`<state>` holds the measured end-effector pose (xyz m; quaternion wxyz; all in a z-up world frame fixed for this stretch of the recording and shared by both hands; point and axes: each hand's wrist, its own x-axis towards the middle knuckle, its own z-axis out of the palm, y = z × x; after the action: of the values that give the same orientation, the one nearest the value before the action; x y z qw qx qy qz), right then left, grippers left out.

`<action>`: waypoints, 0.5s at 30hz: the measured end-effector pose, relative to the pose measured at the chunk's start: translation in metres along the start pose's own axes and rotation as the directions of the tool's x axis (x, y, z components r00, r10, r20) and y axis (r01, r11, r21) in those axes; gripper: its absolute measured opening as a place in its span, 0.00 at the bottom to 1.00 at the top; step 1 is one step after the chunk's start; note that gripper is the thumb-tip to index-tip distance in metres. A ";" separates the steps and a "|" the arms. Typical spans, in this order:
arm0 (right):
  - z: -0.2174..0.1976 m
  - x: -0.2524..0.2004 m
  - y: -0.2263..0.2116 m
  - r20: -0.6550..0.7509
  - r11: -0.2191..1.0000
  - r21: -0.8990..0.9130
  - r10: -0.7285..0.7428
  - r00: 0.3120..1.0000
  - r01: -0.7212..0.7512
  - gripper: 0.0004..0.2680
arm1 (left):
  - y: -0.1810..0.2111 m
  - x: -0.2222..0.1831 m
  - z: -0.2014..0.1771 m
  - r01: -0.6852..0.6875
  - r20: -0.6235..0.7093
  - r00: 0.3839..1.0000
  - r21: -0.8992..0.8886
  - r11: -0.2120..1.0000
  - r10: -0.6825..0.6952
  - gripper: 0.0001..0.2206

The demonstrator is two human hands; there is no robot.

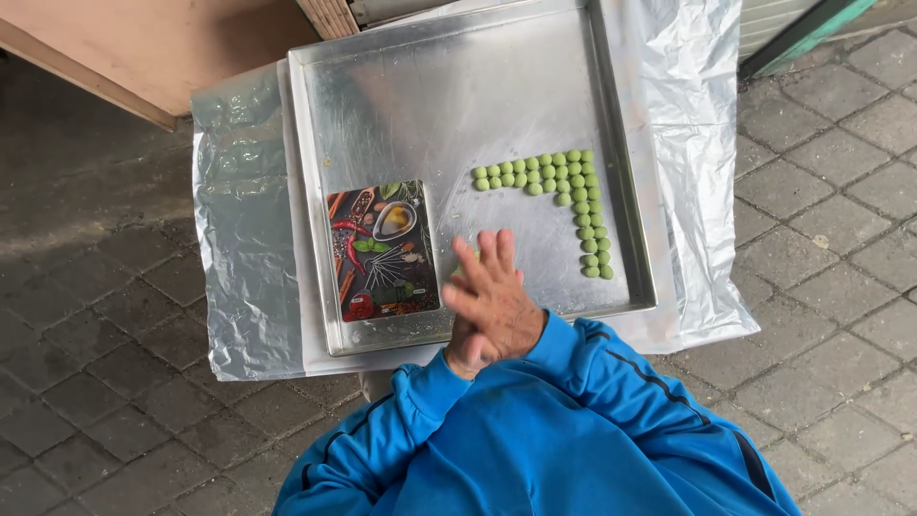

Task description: Portioning green dough using a digital scale and rolling it into small balls before arranging them on a metal tray.

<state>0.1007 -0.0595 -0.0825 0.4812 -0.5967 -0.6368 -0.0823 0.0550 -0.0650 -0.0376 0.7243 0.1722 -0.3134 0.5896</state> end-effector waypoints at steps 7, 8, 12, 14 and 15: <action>-0.002 -0.015 -0.003 0.091 0.994 -0.050 0.106 0.990 -0.102 0.32 | 0.056 0.049 -0.001 0.851 -0.511 0.494 0.117 0.513 -0.703 0.42; 0.002 -0.022 -0.007 0.104 0.993 -0.034 0.115 0.988 -0.112 0.31 | 0.055 0.057 0.003 0.831 -0.505 0.529 0.146 0.536 -0.682 0.41; 0.001 0.002 -0.054 0.106 0.994 -0.024 0.112 0.988 -0.110 0.31 | 0.052 0.052 -0.006 0.854 -0.495 0.512 0.205 0.478 -0.702 0.41; 0.016 -0.005 -0.060 0.099 0.999 0.039 -0.041 0.994 0.037 0.33 | 0.036 0.026 0.003 0.484 -0.090 0.811 -0.450 0.751 -0.577 0.37; 0.016 -0.004 -0.057 0.107 0.998 0.041 -0.048 0.993 0.043 0.33 | 0.028 0.012 0.006 0.476 -0.092 0.818 -0.449 0.756 -0.569 0.37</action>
<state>0.0437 -0.0672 -0.0666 0.4554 -0.5762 -0.6769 -0.0485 0.0279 -0.0524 -0.0289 0.9101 0.0319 -0.2846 0.2996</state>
